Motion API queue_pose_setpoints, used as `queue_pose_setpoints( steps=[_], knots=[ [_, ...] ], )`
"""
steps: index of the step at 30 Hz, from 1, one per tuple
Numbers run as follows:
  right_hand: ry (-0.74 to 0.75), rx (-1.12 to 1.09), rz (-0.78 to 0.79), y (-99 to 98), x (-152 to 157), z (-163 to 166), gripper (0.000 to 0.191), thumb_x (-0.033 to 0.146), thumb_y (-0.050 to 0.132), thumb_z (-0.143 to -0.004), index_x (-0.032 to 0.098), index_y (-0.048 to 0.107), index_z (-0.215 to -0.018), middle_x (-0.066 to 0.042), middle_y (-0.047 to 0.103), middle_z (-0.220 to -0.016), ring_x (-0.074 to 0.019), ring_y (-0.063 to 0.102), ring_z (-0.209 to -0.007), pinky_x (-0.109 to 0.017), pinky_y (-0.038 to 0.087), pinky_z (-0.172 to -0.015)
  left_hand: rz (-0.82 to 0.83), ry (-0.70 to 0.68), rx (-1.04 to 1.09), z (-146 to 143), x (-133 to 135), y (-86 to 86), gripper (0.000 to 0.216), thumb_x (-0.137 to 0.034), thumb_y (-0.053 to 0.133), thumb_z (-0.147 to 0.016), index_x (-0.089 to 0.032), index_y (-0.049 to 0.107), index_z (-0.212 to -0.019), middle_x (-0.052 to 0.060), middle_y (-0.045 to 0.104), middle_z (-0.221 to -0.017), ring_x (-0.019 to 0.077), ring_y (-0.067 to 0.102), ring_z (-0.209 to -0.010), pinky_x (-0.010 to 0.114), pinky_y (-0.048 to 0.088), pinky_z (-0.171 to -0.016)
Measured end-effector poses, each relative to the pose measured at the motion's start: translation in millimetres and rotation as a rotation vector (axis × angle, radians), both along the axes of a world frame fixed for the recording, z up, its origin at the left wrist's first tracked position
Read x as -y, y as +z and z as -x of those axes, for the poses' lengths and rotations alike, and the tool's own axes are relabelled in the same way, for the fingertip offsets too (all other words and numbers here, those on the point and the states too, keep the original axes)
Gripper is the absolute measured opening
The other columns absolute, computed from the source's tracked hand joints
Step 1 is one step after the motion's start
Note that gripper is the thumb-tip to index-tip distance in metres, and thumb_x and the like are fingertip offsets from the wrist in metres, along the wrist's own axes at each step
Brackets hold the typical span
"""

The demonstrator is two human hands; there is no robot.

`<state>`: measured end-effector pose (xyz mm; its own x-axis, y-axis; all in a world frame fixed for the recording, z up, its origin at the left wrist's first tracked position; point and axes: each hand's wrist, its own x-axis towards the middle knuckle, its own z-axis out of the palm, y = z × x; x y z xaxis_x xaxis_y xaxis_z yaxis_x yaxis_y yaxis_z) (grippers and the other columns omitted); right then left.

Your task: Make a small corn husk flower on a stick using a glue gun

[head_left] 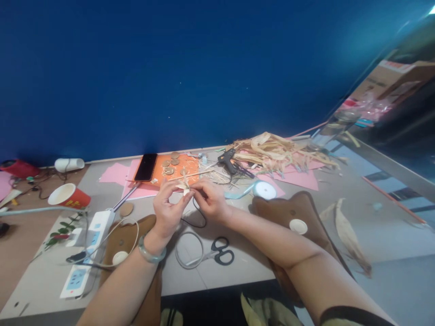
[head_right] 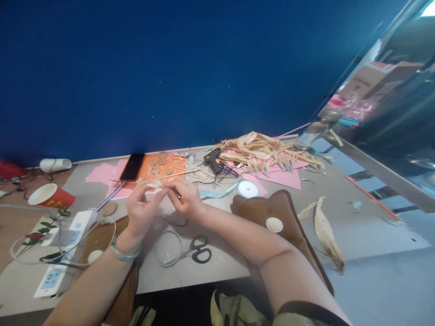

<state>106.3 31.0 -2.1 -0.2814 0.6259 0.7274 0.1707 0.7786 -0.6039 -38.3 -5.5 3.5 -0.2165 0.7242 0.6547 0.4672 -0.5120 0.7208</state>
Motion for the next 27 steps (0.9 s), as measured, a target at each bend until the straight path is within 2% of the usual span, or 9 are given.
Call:
queue_pose_setpoints(
  steps=[7,13,23,27],
  knots=[
    [-0.002,0.054,-0.100,-3.6,-1.6,-0.9,0.012,0.016,0.053,-0.089,0.019,0.062,-0.096,-0.007,0.069,-0.085,-0.0169,0.064,-0.079,-0.029,0.051,-0.069,-0.040,0.012,-0.061,-0.7,1.1,0.8,0.013,-0.029,0.072,-0.078,-0.020,0.062,-0.076,0.001,0.067,-0.079,0.0155,0.063,-0.077,0.042,0.042,-0.100],
    [-0.020,0.073,-0.097,-2.3,-0.7,-1.1,0.013,0.016,0.052,-0.089,0.020,0.063,-0.096,-0.007,0.069,-0.083,-0.0173,0.064,-0.077,-0.029,0.051,-0.069,-0.035,-0.013,-0.044,-1.8,-0.5,-0.9,0.014,-0.030,0.067,-0.082,-0.019,0.060,-0.077,0.001,0.065,-0.076,0.0156,0.061,-0.075,0.036,0.049,-0.086],
    [-0.016,0.097,-0.117,-2.7,1.5,-1.1,0.012,0.018,0.050,-0.091,0.019,0.062,-0.091,-0.006,0.067,-0.078,-0.0151,0.059,-0.069,-0.028,0.048,-0.062,0.009,-0.040,0.014,-0.9,1.1,-3.5,0.013,-0.026,0.066,-0.082,-0.018,0.058,-0.076,0.000,0.060,-0.075,0.0136,0.058,-0.072,0.027,0.048,-0.071],
    [-0.010,0.058,-0.093,-6.4,2.0,1.2,0.010,0.020,0.053,-0.090,0.019,0.063,-0.090,-0.005,0.065,-0.075,-0.0148,0.058,-0.067,-0.028,0.047,-0.062,0.022,-0.029,0.018,-1.1,1.4,-3.7,0.012,-0.027,0.066,-0.083,-0.018,0.060,-0.078,0.000,0.059,-0.075,0.0135,0.058,-0.073,0.027,0.048,-0.070]
  ],
)
